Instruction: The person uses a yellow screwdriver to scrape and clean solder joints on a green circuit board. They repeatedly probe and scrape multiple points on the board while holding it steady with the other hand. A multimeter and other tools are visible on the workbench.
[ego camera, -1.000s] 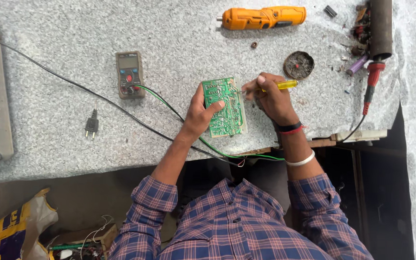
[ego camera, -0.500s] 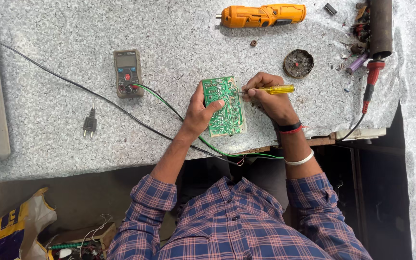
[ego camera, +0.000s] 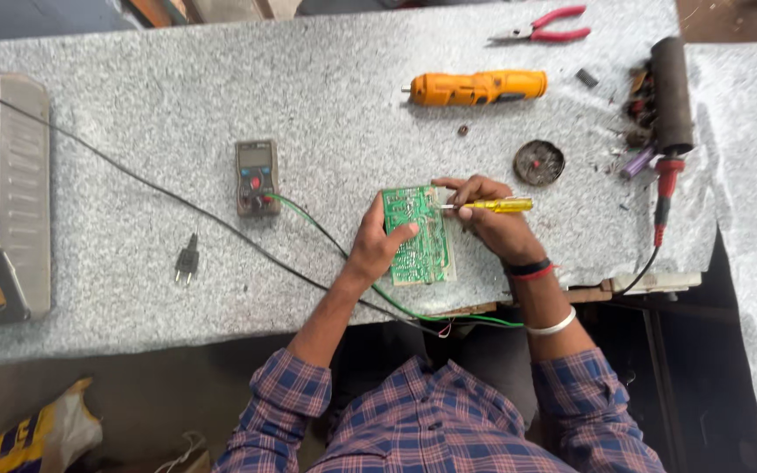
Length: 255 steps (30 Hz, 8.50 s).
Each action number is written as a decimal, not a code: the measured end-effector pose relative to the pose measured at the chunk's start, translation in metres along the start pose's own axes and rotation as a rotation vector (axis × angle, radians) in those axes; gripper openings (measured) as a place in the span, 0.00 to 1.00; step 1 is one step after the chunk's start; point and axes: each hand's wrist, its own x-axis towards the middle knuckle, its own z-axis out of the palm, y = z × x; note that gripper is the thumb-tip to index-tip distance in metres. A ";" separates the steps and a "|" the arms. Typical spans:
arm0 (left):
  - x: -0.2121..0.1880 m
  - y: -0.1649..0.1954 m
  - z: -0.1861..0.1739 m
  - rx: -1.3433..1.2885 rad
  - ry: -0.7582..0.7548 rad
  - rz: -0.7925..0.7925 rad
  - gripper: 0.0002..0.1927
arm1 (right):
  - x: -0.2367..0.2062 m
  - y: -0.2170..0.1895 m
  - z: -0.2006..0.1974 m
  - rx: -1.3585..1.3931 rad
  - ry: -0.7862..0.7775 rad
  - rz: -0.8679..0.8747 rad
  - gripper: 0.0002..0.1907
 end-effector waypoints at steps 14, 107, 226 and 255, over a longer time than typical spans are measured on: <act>-0.009 0.016 0.004 -0.104 -0.038 -0.050 0.19 | -0.003 -0.011 0.009 -0.130 -0.020 0.049 0.06; -0.009 0.023 0.015 -0.149 -0.035 -0.114 0.21 | -0.009 -0.032 0.017 -0.276 -0.088 -0.129 0.07; -0.024 0.017 0.012 0.188 0.087 0.253 0.57 | -0.002 -0.011 0.068 -1.179 0.459 -0.399 0.25; 0.021 0.213 0.071 0.444 -0.381 0.834 0.11 | 0.005 -0.005 0.034 -1.039 0.524 -0.481 0.04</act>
